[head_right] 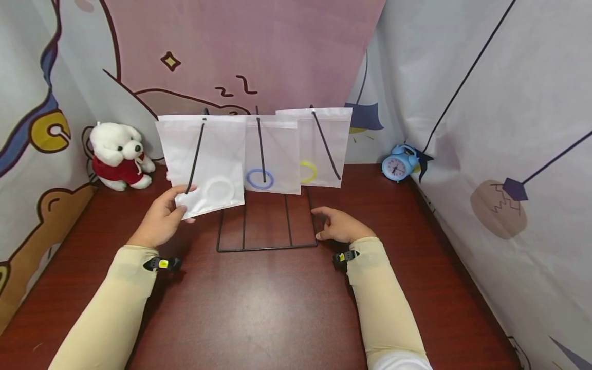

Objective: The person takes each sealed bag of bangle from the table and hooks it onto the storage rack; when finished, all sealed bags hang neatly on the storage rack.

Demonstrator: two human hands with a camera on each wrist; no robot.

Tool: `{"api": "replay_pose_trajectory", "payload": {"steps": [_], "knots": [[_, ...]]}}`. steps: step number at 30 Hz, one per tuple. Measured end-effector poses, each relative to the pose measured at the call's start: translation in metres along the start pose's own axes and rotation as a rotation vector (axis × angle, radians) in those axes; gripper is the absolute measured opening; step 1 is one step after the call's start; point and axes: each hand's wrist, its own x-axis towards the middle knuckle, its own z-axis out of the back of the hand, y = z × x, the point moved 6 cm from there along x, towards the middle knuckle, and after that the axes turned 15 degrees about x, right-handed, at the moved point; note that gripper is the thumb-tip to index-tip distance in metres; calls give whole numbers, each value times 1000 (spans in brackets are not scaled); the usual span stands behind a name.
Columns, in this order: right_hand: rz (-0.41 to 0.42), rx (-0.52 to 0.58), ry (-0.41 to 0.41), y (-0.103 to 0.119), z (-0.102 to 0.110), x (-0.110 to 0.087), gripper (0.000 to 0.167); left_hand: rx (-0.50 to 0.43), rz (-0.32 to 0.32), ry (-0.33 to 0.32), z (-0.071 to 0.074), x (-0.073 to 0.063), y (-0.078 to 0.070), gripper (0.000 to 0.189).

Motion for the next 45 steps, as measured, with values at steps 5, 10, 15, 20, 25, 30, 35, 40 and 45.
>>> {"api": "replay_pose_trajectory", "payload": {"steps": [5,10,15,20,25,30,35,40,45], "knots": [[7,3,-1,-1,0,1,75,-33,8,-27,3,1,1,57],[7,9,-4,-1,0,1,75,-59,18,-40,2,2,5,59],[2,5,-10,-2,-1,-1,75,-86,34,-47,1,1,11,63],[3,3,-5,-1,-2,-1,75,-91,19,-36,0,1,17,65],[4,5,-3,-2,-2,0,76,-25,23,-31,1,0,23,65],[15,0,7,-3,-1,2,77,0,34,-25,3,-1,29,64],[34,6,19,-5,-3,5,77,42,45,-37,9,-5,34,63],[31,14,21,-7,-4,8,77,60,59,-61,13,-8,40,61],[21,16,11,-10,-5,8,75,25,91,-71,13,-11,52,59]]}}
